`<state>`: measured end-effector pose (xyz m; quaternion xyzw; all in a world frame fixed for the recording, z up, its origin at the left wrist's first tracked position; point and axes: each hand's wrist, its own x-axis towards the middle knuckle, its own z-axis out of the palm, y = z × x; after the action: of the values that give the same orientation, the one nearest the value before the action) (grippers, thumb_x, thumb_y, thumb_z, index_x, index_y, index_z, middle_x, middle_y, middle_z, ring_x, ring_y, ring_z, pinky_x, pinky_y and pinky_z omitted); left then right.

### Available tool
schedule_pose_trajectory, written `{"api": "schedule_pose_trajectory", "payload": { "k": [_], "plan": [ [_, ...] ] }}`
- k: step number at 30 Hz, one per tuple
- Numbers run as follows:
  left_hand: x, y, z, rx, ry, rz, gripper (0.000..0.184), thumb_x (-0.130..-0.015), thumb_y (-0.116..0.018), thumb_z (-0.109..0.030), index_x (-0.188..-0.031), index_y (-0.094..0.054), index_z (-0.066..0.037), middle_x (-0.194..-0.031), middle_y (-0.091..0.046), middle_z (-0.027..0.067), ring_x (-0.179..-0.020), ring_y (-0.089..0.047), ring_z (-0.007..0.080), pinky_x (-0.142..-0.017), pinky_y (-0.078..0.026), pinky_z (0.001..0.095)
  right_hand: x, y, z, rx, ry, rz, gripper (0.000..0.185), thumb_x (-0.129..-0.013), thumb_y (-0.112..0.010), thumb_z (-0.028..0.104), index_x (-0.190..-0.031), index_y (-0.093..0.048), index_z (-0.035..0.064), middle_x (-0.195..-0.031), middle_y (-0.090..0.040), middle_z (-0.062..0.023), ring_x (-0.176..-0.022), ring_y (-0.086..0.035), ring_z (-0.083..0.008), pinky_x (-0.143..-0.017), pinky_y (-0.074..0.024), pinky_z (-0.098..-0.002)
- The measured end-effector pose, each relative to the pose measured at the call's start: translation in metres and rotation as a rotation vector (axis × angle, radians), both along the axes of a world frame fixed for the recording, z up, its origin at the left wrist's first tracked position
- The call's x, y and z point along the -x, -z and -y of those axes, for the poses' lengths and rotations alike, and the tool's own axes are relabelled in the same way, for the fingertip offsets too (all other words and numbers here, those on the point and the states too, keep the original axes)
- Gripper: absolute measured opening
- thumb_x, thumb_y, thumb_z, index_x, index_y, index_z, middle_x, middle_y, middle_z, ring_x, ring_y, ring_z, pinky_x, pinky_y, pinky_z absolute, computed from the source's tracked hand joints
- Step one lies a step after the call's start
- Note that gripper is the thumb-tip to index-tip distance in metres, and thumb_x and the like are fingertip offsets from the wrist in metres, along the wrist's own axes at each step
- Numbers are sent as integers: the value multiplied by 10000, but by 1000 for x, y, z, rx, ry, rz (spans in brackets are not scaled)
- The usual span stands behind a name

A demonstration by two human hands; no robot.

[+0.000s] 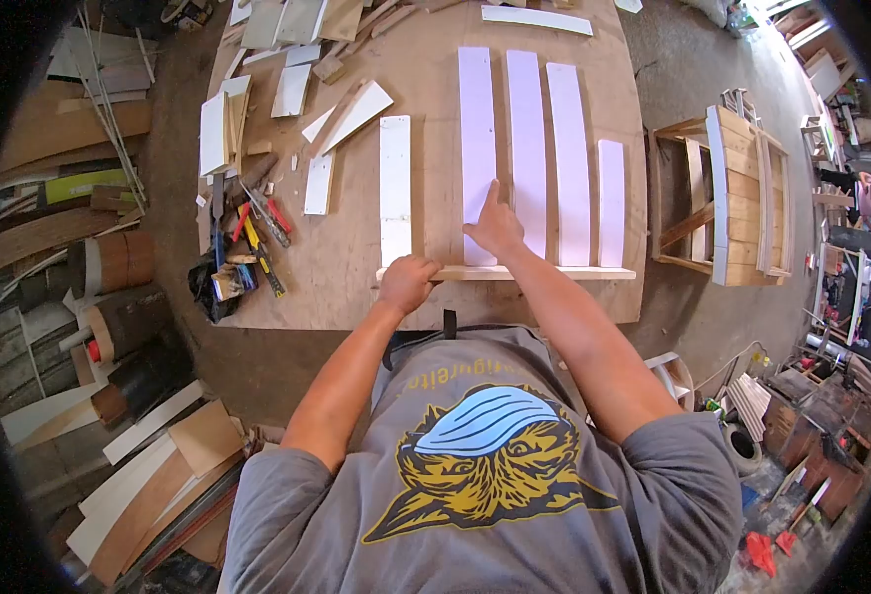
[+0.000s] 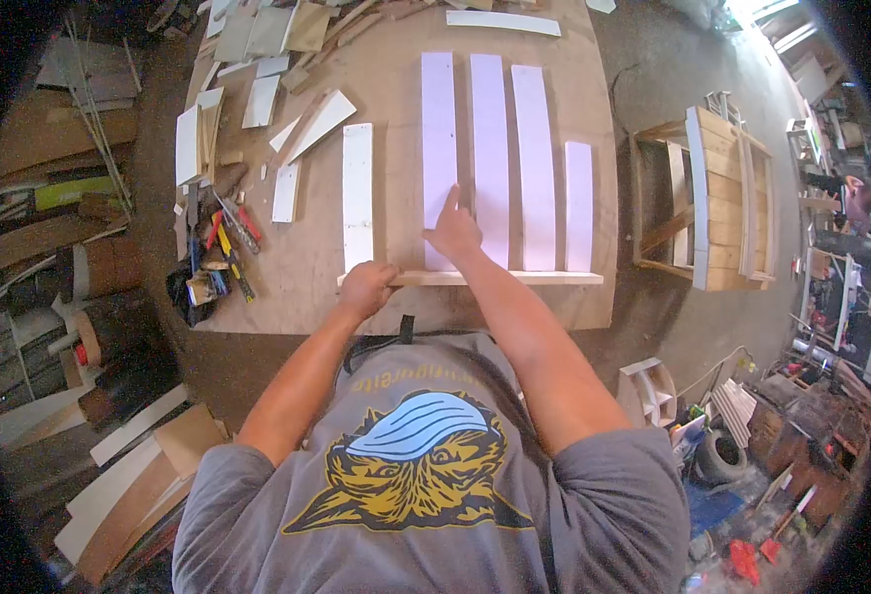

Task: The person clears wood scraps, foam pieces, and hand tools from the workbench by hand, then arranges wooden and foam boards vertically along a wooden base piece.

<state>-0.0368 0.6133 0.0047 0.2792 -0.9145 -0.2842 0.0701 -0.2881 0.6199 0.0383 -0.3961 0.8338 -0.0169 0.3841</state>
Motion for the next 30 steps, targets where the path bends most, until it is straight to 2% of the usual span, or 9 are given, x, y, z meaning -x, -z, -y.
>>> {"api": "schedule_pose_trajectory", "payload": {
  "k": [2, 8, 11, 14, 17, 20, 23, 26, 30],
  "plan": [
    [0, -2, -1, -26, -7, 54, 238, -828, -768, -180, -1061, -756, -134, -962, -746, 83, -932, -694, 317, -839, -546, 473, -4, 0, -4, 19, -3, -49, 1207, -827, -845, 401, -1667, -66, 21, -1201, -703, -267, -1122, -706, -408, -915, -591, -520],
    [2, -6, -1, -44, -1, 116, 256, -834, -773, -186, -1084, -748, -139, -961, -735, 81, -931, -691, 313, -839, -541, 457, -2, 12, -8, 40, -13, -72, 1194, -827, -836, 403, -1670, -76, 30, -1215, -697, -266, -1118, -703, -418, -919, -589, -525],
    [1, -6, -3, -4, -14, 132, 258, -833, -780, -196, -1083, -749, -140, -953, -733, 84, -936, -690, 309, -861, -531, 453, 5, -10, -9, 37, 1, 8, 1123, -849, -813, 436, -1654, -140, 34, -1225, -689, -268, -1113, -703, -427, -927, -586, -533],
    [1, -11, -2, -22, -33, 138, 273, -825, -793, -226, -1080, -751, -138, -941, -730, 88, -937, -689, 309, -888, -517, 458, 18, -23, -15, 64, 26, 58, 992, -887, -781, 481, -1585, -267, -2, -1312, -624, -304, -1196, -660, -447, -970, -563, -549],
    [-1, -8, -1, -6, -29, 160, 303, -818, -801, -258, -1091, -750, -137, -945, -729, 92, -950, -687, 311, -899, -510, 458, 34, -14, -21, 73, 28, -32, 876, -916, -746, 502, -1504, -361, -21, -1290, -629, -317, -1200, -651, -465, -989, -555, -545],
    [-3, -5, 2, -26, -32, 242, 346, -815, -812, -301, -1109, -749, -130, -964, -731, 95, -972, -683, 308, -917, -504, 453, 47, -16, -24, 83, 38, -23, 840, -913, -729, 526, -1439, -427, -56, -1262, -658, -313, -1183, -663, -459, -970, -562, -550],
    [-5, -22, 4, -15, -48, 230, 415, -807, -834, -377, -1126, -746, -126, -991, -740, 95, -998, -680, 299, -941, -494, 446, 47, -12, -24, 87, 4, -48, 857, -913, -734, 518, -1460, -400, -51, -1249, -664, -318, -1159, -673, -466, -961, -566, -549],
    [-9, -27, 3, 21, -88, 175, 484, -787, -852, -450, -1131, -745, -126, -1029, -749, 94, -1013, -681, 287, -957, -486, 439, 39, -11, -18, 18, -6, -9, 1006, -891, -769, 518, -1550, -276, -61, -1318, -625, -322, -1195, -655, -467, -981, -564, -524],
    [-18, -28, 6, 64, -84, 154, 506, -774, -859, -478, -1130, -745, -136, -1059, -752, 81, -1021, -680, 274, -954, -487, 432, 26, -24, -15, 54, 33, 64, 1117, -854, -811, 489, -1594, -186, -66, -1356, -626, -311, -1204, -660, -446, -979, -564, -524]
  ]
}}
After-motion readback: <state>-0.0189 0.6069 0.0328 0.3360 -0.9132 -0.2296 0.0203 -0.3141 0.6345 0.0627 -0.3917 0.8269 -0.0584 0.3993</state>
